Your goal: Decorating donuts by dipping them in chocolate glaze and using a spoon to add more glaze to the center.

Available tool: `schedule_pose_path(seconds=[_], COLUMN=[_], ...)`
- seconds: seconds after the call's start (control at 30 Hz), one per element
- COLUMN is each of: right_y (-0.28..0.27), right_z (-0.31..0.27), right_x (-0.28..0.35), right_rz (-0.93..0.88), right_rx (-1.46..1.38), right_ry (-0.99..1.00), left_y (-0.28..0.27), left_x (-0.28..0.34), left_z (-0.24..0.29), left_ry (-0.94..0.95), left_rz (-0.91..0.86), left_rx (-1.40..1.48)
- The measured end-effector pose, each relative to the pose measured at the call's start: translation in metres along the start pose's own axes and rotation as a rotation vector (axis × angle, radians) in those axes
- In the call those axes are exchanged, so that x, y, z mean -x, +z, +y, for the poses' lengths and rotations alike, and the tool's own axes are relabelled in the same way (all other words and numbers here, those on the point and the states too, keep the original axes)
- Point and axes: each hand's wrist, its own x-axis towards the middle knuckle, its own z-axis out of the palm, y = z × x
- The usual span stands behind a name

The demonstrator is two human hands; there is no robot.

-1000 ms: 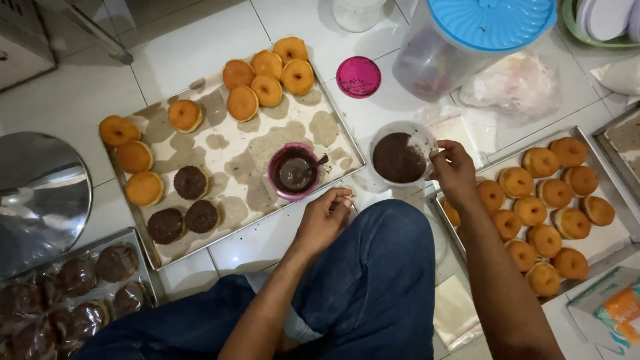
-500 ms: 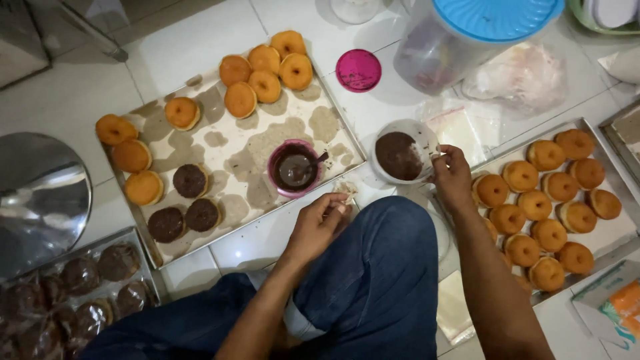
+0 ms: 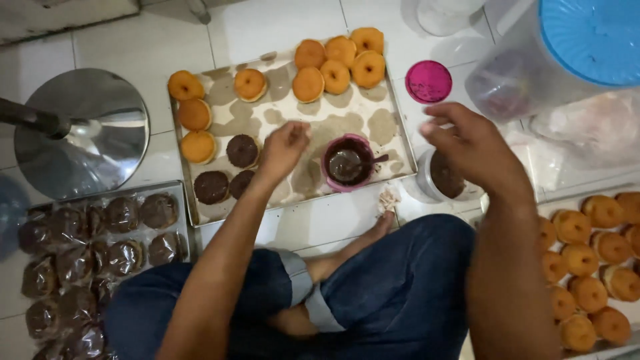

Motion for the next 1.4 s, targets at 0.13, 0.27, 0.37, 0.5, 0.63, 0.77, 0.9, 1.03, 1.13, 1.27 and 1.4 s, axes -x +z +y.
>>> schedule_pose_path(seconds=[0.13, 0.27, 0.37, 0.5, 0.63, 0.77, 0.9, 1.03, 1.13, 1.27, 1.4], right_y=[0.046, 0.105, 0.151, 0.22, 0.294, 0.293, 0.312, 0.289, 0.247, 0.148, 0.075], right_z=[-0.023, -0.029, -0.017, -0.018, -0.03, -0.109, -0.098, -0.086, -0.082, -0.098, -0.052], right_x=[-0.063, -0.143, -0.201, -0.259, -0.301, -0.249, -0.258, -0.244, -0.221, -0.123, -0.076], right_rz=[0.04, -0.073, -0.206, -0.241, -0.267, -0.299, -0.283, -0.234, -0.236, -0.282, -0.147], right_rx=[-0.088, 0.09, 0.25, 0.385, 0.269, 0.173, 0.025, -0.332, -0.519, -0.246, -0.019], right_ry=[-0.325, -0.412, -0.396, -0.414, -0.382, -0.218, -0.127, -0.099, -0.176, -0.355, -0.46], left_y=[0.026, 0.044, 0.032, -0.032, -0.068, -0.077, -0.074, -0.065, -0.051, -0.03, -0.022], left_x=[-0.129, -0.205, -0.204, -0.188, -0.214, -0.234, -0.214, -0.175, -0.138, -0.055, 0.021], left_z=[-0.106, -0.155, -0.135, -0.112, -0.151, -0.18, -0.156, -0.12, -0.09, -0.028, 0.01], left_ry=[0.025, -0.163, -0.023, 0.064, -0.315, -0.355, -0.335, -0.148, -0.004, -0.085, -0.143], left_rz=[0.27, 0.498, 0.763, 0.942, 0.753, 0.535, 0.562, 0.536, 0.508, 0.268, 0.183], left_rx=[0.129, 0.018, -0.063, -0.263, -0.394, -0.154, 0.007, 0.305, 0.702, 1.229, 1.249])
